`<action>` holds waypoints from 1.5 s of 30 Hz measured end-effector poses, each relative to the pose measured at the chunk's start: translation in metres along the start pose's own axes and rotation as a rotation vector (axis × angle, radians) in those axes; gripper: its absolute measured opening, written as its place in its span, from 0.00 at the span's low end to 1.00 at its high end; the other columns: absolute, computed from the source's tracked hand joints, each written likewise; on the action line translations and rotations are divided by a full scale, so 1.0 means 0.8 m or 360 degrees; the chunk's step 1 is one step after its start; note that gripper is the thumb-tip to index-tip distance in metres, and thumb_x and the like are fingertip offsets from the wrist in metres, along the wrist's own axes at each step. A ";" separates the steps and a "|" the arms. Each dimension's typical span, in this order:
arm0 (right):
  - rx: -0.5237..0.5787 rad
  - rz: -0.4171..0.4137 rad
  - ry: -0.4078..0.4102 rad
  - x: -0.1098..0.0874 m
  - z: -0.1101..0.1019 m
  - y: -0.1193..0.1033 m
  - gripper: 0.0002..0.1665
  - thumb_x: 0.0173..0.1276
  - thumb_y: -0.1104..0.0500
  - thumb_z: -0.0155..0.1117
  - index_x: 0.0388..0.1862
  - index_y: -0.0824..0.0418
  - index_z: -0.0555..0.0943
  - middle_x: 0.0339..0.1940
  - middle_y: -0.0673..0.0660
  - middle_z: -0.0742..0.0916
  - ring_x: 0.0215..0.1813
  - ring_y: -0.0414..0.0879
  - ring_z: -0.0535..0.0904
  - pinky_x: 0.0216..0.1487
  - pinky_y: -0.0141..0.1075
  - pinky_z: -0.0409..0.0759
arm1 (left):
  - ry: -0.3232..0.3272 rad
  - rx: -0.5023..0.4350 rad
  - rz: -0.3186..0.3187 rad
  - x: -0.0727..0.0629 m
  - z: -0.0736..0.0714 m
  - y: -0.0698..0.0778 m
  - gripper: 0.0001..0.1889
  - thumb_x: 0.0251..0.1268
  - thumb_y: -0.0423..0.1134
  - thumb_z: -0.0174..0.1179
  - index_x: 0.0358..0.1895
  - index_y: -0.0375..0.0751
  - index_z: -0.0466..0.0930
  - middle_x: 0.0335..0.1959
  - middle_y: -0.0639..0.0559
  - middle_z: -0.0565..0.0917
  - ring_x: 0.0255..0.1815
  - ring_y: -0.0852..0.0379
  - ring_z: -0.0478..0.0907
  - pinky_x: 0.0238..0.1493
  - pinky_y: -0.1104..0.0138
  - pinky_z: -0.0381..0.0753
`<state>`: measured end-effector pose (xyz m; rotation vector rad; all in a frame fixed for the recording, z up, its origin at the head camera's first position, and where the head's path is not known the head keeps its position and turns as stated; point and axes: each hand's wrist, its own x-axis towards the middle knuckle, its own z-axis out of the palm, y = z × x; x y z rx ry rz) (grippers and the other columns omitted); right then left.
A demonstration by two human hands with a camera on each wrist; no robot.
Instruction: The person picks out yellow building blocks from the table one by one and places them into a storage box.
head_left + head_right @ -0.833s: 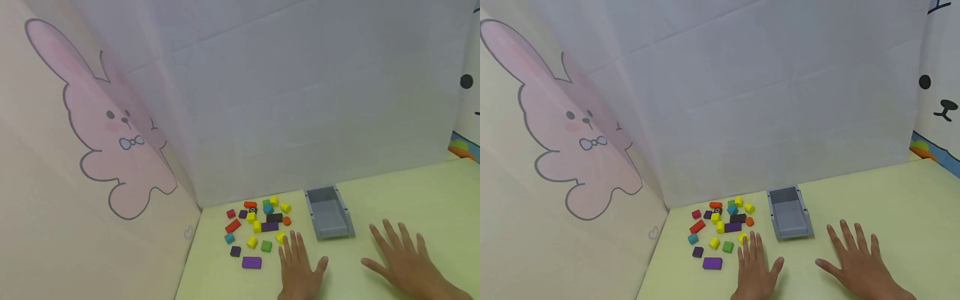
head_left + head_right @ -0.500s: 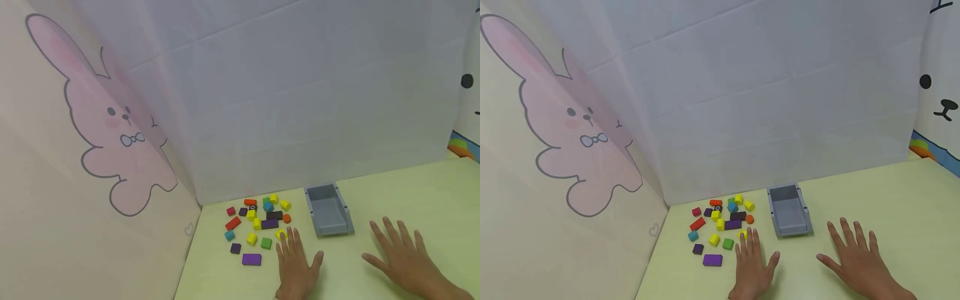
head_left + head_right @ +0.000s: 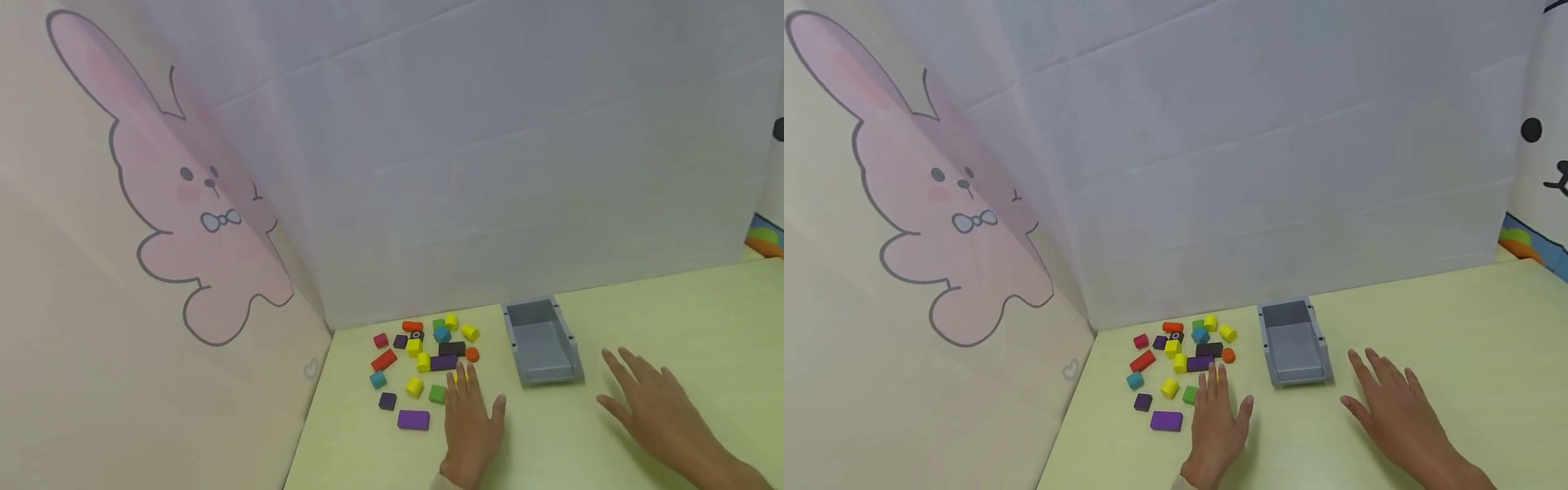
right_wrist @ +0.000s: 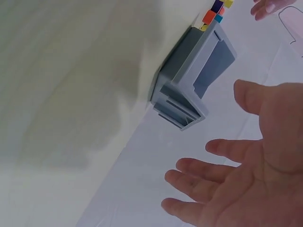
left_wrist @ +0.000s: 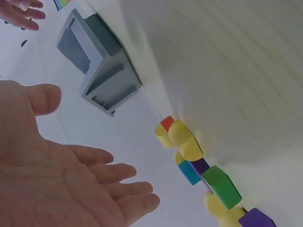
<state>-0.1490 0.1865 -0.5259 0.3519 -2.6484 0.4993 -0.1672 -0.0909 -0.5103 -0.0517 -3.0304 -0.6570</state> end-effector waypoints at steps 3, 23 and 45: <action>0.0064 -0.0003 0.0007 0.009 -0.003 -0.004 0.42 0.63 0.59 0.79 0.71 0.75 0.72 0.66 0.82 0.77 0.60 0.77 0.78 0.55 0.71 0.78 | -0.0014 -0.0010 -0.0036 0.006 -0.002 -0.001 0.37 0.77 0.53 0.61 0.82 0.40 0.63 0.85 0.41 0.60 0.84 0.38 0.58 0.80 0.44 0.64; 0.0337 -0.0096 0.0299 0.056 0.007 -0.020 0.38 0.54 0.77 0.77 0.65 0.77 0.75 0.62 0.78 0.80 0.57 0.76 0.80 0.49 0.67 0.82 | 0.0042 -0.0158 -0.0095 0.050 -0.015 -0.020 0.22 0.71 0.24 0.64 0.67 0.39 0.83 0.73 0.41 0.78 0.72 0.42 0.76 0.70 0.49 0.78; 0.0354 -0.0023 0.0157 0.080 0.021 -0.024 0.32 0.53 0.78 0.76 0.59 0.80 0.79 0.60 0.82 0.81 0.54 0.78 0.82 0.48 0.66 0.84 | -0.0045 -0.0092 -0.0157 0.065 0.002 -0.029 0.18 0.75 0.24 0.58 0.61 0.41 0.87 0.69 0.43 0.82 0.69 0.41 0.78 0.70 0.48 0.77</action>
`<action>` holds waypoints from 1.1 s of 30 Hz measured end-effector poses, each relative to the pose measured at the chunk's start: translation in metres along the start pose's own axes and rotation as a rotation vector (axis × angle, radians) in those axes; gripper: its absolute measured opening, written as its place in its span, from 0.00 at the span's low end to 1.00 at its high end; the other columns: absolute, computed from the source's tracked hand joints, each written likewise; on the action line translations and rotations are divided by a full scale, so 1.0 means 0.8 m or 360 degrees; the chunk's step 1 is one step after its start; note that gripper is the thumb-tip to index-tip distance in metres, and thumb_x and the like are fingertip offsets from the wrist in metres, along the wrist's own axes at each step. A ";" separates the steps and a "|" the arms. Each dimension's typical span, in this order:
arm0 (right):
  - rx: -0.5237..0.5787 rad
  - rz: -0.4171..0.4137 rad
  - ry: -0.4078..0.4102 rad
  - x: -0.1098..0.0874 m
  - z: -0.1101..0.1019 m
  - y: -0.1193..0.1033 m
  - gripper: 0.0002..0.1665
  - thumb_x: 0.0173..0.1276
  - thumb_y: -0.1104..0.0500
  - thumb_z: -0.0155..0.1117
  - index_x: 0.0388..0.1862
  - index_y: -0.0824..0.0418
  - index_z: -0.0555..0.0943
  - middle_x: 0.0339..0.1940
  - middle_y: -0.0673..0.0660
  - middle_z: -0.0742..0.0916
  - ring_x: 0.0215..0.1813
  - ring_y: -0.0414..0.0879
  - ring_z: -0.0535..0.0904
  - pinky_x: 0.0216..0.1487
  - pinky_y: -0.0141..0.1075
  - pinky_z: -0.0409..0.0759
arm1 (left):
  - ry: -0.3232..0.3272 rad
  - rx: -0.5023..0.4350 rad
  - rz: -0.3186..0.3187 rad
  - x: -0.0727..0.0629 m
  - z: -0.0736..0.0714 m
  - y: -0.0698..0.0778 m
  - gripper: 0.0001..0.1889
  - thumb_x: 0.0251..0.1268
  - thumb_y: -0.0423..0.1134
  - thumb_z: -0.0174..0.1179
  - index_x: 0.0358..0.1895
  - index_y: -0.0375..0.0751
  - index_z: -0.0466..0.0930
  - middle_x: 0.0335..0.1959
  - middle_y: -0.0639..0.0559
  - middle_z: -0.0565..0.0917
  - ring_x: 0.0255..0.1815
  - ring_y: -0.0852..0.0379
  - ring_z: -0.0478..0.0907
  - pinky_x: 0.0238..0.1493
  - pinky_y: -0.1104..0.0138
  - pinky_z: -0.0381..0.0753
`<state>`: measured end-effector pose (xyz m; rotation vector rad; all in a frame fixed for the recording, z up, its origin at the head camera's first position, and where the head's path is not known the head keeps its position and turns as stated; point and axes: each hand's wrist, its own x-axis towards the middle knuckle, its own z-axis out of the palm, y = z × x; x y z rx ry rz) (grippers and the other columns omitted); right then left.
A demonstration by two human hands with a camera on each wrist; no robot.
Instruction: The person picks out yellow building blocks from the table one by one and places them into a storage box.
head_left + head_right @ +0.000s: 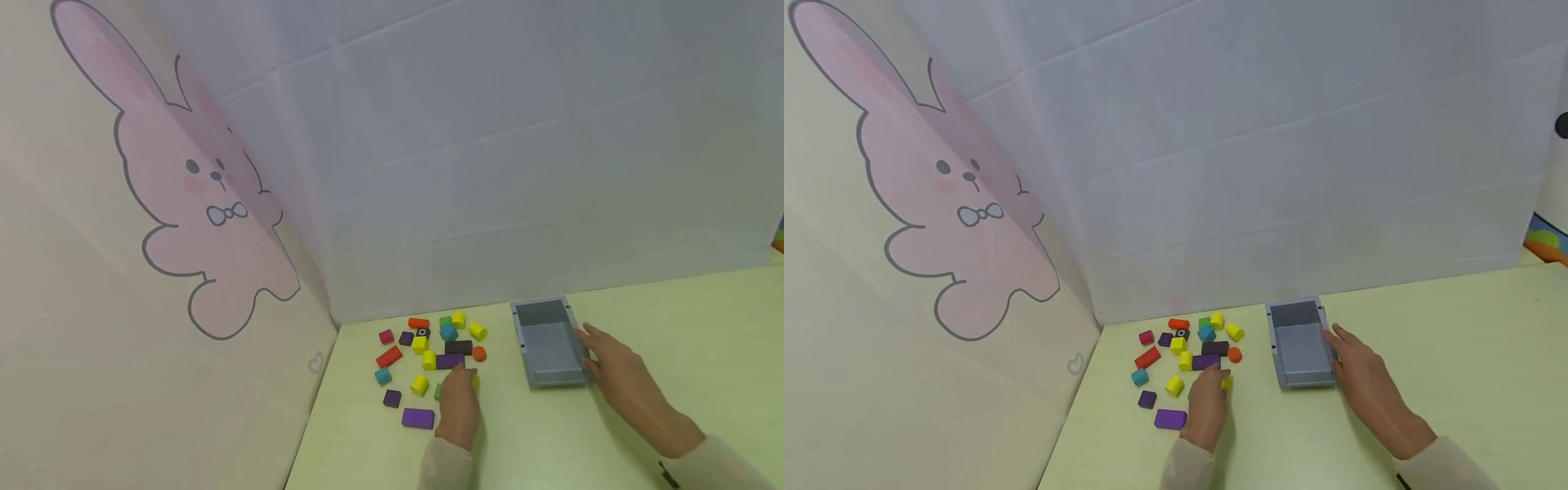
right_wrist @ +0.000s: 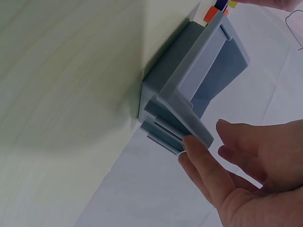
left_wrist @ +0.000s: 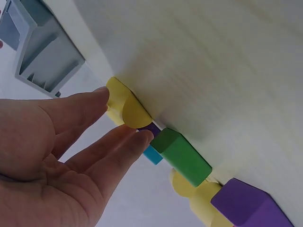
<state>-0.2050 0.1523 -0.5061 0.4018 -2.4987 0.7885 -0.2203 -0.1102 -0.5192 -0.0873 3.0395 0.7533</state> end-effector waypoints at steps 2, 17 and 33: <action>0.0006 0.0012 -0.0025 0.002 0.000 0.001 0.31 0.54 0.78 0.76 0.59 0.80 0.79 0.60 0.82 0.81 0.55 0.79 0.81 0.49 0.66 0.83 | 0.0003 0.0000 0.0004 -0.001 0.001 0.000 0.18 0.75 0.24 0.57 0.60 0.41 0.87 0.69 0.42 0.82 0.69 0.41 0.78 0.70 0.47 0.78; 0.0024 0.0074 -0.0093 0.008 0.003 0.001 0.25 0.55 0.79 0.74 0.54 0.81 0.82 0.59 0.81 0.82 0.55 0.79 0.81 0.53 0.67 0.82 | 0.0060 0.0129 0.0090 0.009 0.002 0.004 0.15 0.68 0.21 0.64 0.52 0.39 0.91 0.48 0.42 0.85 0.46 0.50 0.86 0.50 0.59 0.89; 0.0037 0.0115 -0.0103 0.008 0.007 0.000 0.21 0.60 0.81 0.65 0.55 0.83 0.81 0.60 0.81 0.81 0.50 0.80 0.82 0.44 0.65 0.85 | -0.0014 0.0041 0.0081 0.010 0.003 0.004 0.12 0.73 0.26 0.62 0.55 0.35 0.88 0.47 0.45 0.87 0.47 0.50 0.82 0.57 0.56 0.86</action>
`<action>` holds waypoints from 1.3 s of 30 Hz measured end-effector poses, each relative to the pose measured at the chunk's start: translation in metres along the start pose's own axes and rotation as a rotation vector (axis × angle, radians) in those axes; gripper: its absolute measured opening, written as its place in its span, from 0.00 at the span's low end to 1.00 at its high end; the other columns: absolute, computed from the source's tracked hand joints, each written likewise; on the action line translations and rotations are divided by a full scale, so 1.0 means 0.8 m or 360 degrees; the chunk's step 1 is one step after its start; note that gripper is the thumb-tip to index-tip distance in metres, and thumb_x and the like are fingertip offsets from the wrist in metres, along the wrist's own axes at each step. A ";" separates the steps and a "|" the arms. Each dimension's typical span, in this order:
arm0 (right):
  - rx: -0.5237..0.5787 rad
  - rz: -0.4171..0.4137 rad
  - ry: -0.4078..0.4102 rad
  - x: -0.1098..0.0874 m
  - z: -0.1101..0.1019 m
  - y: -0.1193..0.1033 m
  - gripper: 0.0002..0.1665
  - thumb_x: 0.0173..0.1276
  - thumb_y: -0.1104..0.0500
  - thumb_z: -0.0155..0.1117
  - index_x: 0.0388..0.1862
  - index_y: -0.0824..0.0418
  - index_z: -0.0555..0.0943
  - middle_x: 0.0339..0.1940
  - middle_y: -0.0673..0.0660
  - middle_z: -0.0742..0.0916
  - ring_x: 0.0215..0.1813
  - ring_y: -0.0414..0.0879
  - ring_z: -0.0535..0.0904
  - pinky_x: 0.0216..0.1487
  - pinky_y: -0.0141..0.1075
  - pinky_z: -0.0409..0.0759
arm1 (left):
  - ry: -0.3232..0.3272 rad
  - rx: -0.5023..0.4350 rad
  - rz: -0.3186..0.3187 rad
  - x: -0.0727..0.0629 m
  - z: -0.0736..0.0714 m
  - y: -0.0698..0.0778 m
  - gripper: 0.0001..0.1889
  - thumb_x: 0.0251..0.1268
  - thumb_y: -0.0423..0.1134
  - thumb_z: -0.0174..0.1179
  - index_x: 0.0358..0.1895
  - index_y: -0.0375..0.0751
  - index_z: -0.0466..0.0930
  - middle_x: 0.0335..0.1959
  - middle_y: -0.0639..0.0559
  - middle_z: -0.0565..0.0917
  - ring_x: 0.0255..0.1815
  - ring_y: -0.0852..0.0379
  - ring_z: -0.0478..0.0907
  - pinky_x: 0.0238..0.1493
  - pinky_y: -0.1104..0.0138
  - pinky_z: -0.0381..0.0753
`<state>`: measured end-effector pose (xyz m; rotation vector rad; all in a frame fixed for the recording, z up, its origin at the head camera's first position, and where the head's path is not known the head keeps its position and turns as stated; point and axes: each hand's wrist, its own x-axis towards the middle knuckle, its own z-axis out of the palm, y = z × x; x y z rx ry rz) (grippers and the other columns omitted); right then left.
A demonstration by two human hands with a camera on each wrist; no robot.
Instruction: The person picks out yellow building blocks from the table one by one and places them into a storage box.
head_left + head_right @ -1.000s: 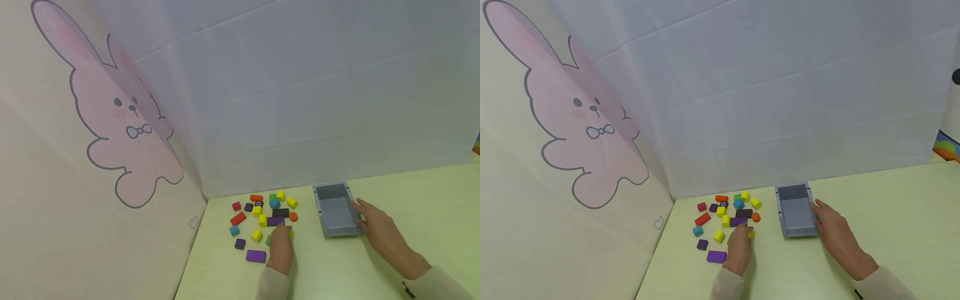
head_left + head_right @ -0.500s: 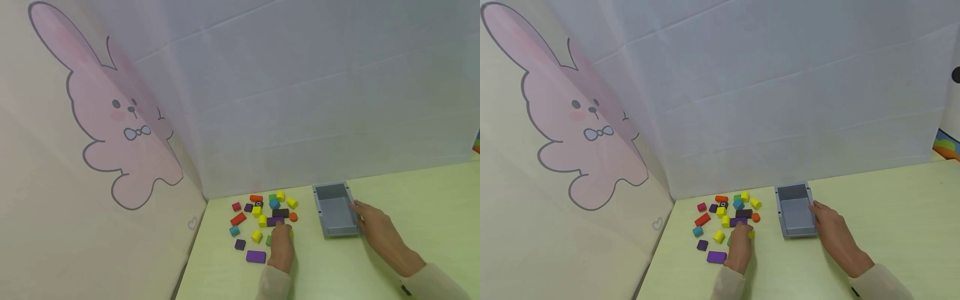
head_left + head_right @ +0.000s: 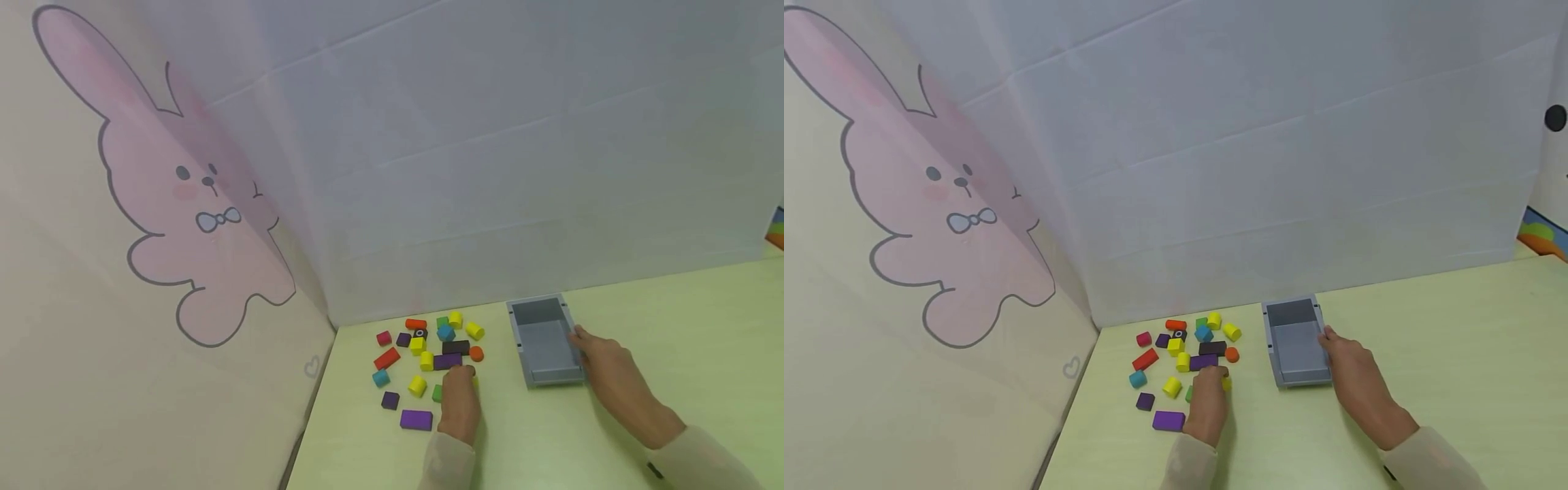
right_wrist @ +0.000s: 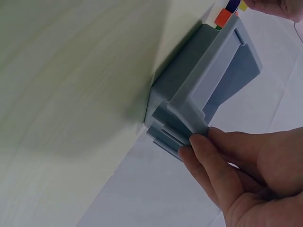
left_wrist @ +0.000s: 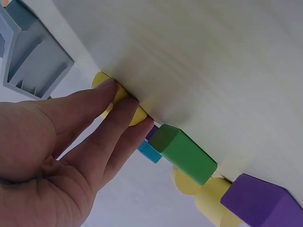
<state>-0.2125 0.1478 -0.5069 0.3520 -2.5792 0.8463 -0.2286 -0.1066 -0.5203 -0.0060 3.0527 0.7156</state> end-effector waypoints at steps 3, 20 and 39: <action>-0.0004 0.0006 -0.0005 0.001 0.000 -0.001 0.21 0.61 0.81 0.65 0.55 0.83 0.81 0.60 0.81 0.81 0.50 0.80 0.83 0.44 0.64 0.85 | -0.0025 -0.0086 -0.0047 -0.002 -0.003 0.000 0.12 0.75 0.26 0.61 0.56 0.36 0.86 0.48 0.45 0.86 0.49 0.50 0.82 0.59 0.54 0.85; -0.0016 0.0015 0.0042 0.000 0.001 0.000 0.22 0.59 0.82 0.66 0.54 0.80 0.83 0.58 0.79 0.83 0.43 0.79 0.84 0.37 0.63 0.86 | 0.0005 -0.0218 -0.0037 -0.007 -0.018 0.019 0.17 0.76 0.24 0.57 0.60 0.39 0.87 0.53 0.45 0.89 0.52 0.50 0.85 0.60 0.53 0.85; 0.0028 -0.0060 0.0221 -0.003 0.010 -0.001 0.24 0.56 0.83 0.66 0.54 0.80 0.83 0.48 0.81 0.86 0.33 0.76 0.85 0.30 0.61 0.85 | 0.0244 -0.0147 0.0453 -0.009 -0.030 0.056 0.20 0.64 0.16 0.61 0.54 0.37 0.89 0.47 0.47 0.92 0.45 0.51 0.88 0.52 0.62 0.88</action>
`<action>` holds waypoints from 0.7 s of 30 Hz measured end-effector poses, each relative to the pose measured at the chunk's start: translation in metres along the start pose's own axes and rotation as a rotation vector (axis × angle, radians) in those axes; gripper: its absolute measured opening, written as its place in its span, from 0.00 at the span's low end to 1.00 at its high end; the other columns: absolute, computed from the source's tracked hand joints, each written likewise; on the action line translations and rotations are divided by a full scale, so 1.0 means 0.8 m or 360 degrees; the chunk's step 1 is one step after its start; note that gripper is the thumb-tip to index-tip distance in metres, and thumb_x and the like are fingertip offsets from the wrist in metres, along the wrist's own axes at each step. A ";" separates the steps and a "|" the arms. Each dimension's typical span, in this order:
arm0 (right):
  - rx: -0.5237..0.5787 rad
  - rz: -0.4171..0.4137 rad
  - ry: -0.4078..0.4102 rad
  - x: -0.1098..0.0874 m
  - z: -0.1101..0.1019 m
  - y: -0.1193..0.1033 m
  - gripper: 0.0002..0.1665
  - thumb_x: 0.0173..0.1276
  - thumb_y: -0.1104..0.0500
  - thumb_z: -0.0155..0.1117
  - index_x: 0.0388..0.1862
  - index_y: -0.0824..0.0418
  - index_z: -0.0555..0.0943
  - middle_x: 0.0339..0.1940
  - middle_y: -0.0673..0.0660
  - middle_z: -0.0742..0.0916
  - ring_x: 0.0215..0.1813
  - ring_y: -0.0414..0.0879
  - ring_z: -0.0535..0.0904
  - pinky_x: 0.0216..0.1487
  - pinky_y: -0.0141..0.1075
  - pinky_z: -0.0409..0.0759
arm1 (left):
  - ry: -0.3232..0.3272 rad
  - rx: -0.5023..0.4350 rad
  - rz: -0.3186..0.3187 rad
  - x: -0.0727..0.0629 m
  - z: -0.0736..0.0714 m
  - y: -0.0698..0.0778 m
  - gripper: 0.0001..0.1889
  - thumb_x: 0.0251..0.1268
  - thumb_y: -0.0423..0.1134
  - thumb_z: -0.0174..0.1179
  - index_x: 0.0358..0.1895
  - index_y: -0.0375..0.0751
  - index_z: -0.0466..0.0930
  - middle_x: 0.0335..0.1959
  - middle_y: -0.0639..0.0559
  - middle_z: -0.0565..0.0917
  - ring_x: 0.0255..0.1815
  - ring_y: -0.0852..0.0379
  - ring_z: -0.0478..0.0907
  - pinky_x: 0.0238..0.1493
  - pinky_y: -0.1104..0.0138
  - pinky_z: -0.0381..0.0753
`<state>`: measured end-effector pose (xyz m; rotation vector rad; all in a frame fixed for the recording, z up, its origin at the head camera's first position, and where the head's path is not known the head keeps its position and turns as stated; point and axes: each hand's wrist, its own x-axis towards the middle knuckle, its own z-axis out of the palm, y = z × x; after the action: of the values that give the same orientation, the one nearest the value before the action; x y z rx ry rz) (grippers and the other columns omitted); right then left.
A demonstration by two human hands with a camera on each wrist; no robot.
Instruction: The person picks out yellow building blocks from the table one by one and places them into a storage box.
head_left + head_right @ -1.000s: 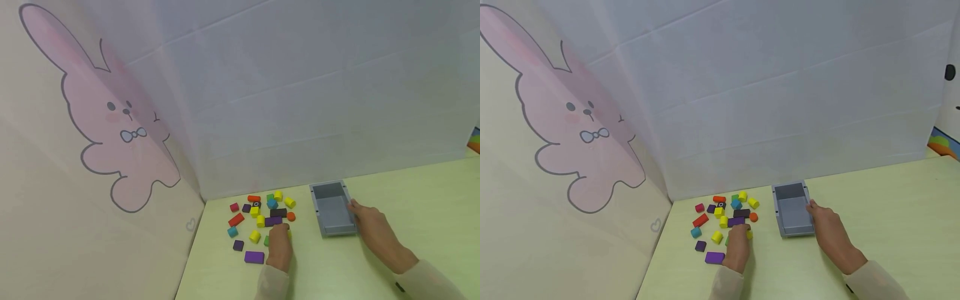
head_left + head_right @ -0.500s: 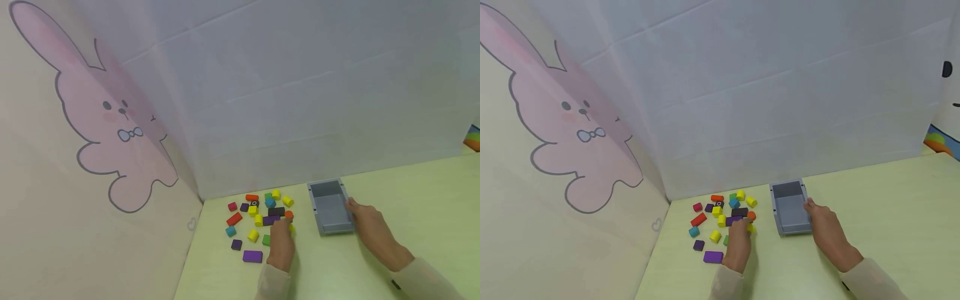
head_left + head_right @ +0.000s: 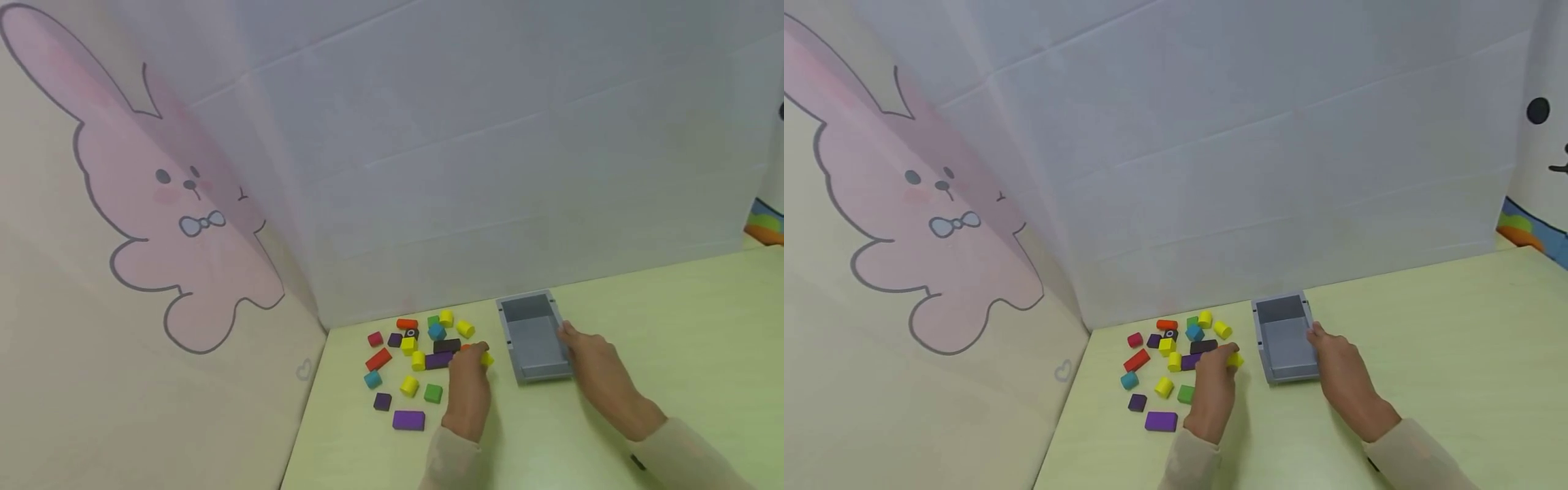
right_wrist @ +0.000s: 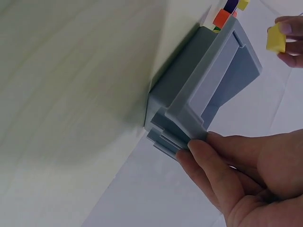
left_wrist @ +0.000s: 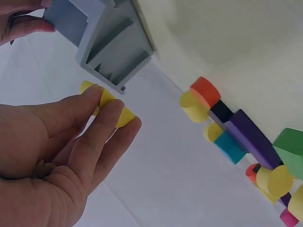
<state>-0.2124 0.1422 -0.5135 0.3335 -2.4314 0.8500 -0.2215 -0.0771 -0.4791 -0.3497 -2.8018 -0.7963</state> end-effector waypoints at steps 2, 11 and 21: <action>-0.0001 0.0017 -0.0008 0.001 0.001 0.000 0.23 0.57 0.83 0.66 0.54 0.81 0.82 0.49 0.81 0.86 0.34 0.76 0.85 0.30 0.61 0.85 | -0.0013 -0.0021 0.0006 0.001 -0.001 0.005 0.19 0.65 0.17 0.62 0.55 0.38 0.89 0.48 0.47 0.92 0.47 0.51 0.88 0.54 0.61 0.87; 0.0001 0.0092 -0.0055 0.002 0.001 -0.002 0.22 0.62 0.82 0.62 0.57 0.81 0.81 0.44 0.82 0.85 0.31 0.75 0.84 0.27 0.61 0.83 | 0.0039 -0.0055 0.0116 0.010 0.005 0.020 0.19 0.63 0.16 0.64 0.52 0.35 0.89 0.47 0.48 0.92 0.48 0.56 0.89 0.54 0.67 0.87; -0.0009 0.0104 -0.0044 0.002 0.002 -0.003 0.20 0.65 0.81 0.61 0.56 0.81 0.81 0.38 0.83 0.85 0.25 0.72 0.83 0.22 0.59 0.81 | -0.0095 -0.0150 0.0015 0.019 0.010 0.039 0.19 0.69 0.19 0.63 0.58 0.39 0.88 0.54 0.51 0.91 0.57 0.57 0.87 0.60 0.66 0.85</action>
<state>-0.2135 0.1395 -0.5123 0.2671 -2.4819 0.8719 -0.2284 -0.0447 -0.4666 -0.4084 -2.8214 -0.9334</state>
